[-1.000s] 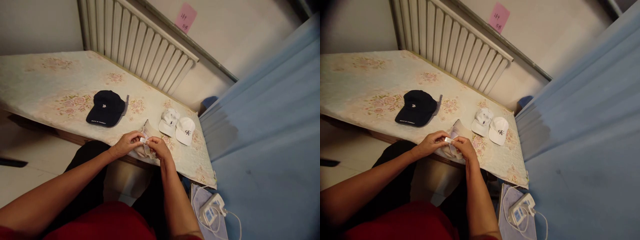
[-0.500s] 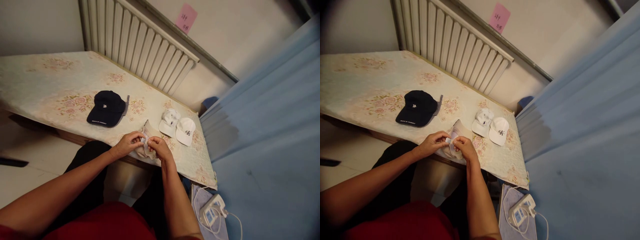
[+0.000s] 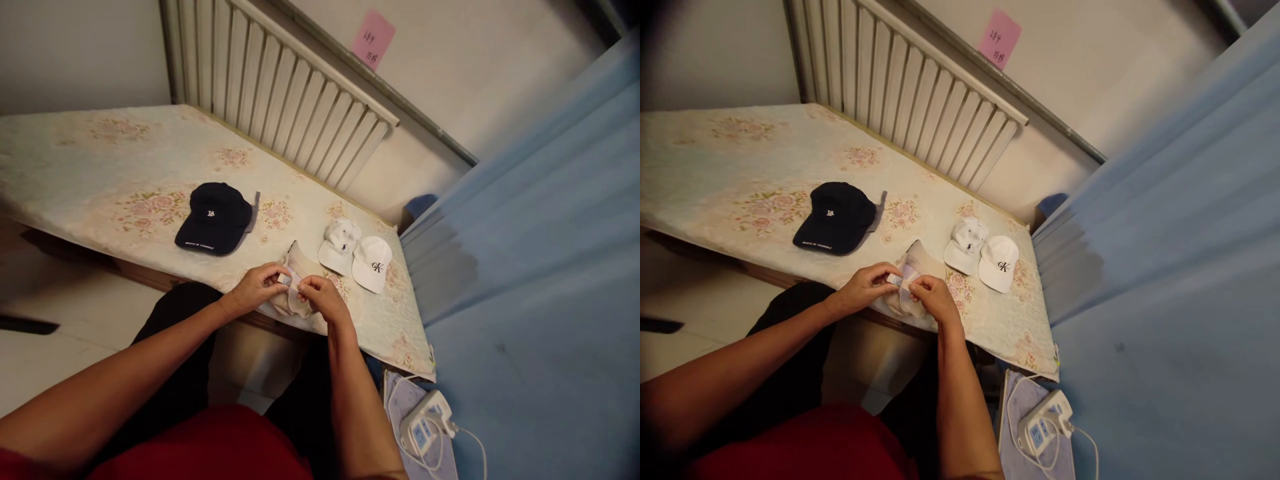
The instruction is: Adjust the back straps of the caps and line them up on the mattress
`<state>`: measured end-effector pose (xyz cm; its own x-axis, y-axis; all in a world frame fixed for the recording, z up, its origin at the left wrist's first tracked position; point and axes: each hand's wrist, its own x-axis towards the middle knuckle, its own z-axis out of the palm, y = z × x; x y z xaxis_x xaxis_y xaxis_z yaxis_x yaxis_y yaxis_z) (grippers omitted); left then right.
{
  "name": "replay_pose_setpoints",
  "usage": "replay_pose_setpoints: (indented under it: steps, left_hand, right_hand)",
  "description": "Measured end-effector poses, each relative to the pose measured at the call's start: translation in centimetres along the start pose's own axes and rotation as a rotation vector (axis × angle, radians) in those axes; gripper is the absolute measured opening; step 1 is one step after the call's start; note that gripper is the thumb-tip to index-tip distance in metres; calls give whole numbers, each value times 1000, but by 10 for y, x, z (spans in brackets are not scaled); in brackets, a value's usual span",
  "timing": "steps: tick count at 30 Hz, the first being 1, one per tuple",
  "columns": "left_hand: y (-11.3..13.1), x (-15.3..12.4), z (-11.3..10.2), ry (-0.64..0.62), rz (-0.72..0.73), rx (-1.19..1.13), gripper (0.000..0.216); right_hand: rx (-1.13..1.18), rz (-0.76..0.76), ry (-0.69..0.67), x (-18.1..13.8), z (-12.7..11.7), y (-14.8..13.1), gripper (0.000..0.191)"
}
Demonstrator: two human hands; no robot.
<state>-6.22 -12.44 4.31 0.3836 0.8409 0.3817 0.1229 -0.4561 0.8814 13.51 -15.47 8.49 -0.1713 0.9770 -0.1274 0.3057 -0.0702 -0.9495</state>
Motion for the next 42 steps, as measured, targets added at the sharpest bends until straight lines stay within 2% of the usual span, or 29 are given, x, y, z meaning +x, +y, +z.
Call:
replay_pose_setpoints:
  steps: [8, 14, 18, 22, 25, 27, 29, 33, 42]
  left_hand:
    - [2, 3, 3, -14, 4, -49, 21]
    - [6, -1, 2, 52, -85, -136, 37]
    - [16, 0, 4, 116, -66, -99, 23]
    - [27, 6, 3, 136, -146, -47, 17]
    - [28, 12, -2, 150, -209, -70, 17]
    - [25, 16, -6, 104, -238, -99, 18]
    - [23, 22, -10, 29, -264, -132, 18]
    - [19, 32, -18, -86, -264, -106, 15]
    - [19, 44, -20, -186, -279, -151, 14]
  right_hand:
    - [-55, -7, 34, 2, 8, 1, 20]
    - [-51, -7, 98, 1, 6, 5, 16]
    - [-54, 4, 115, 0, 4, 7, 17]
    - [27, 7, 68, -9, -1, 6, 15]
    - [75, -18, -14, -18, -9, 8, 24]
    - [-3, -39, -43, -24, -15, 12, 26]
    - [-89, -35, -28, -27, -22, 18, 21]
    - [-100, -5, 37, -27, -30, 29, 15]
    - [-111, -24, 49, -22, -28, 31, 20]
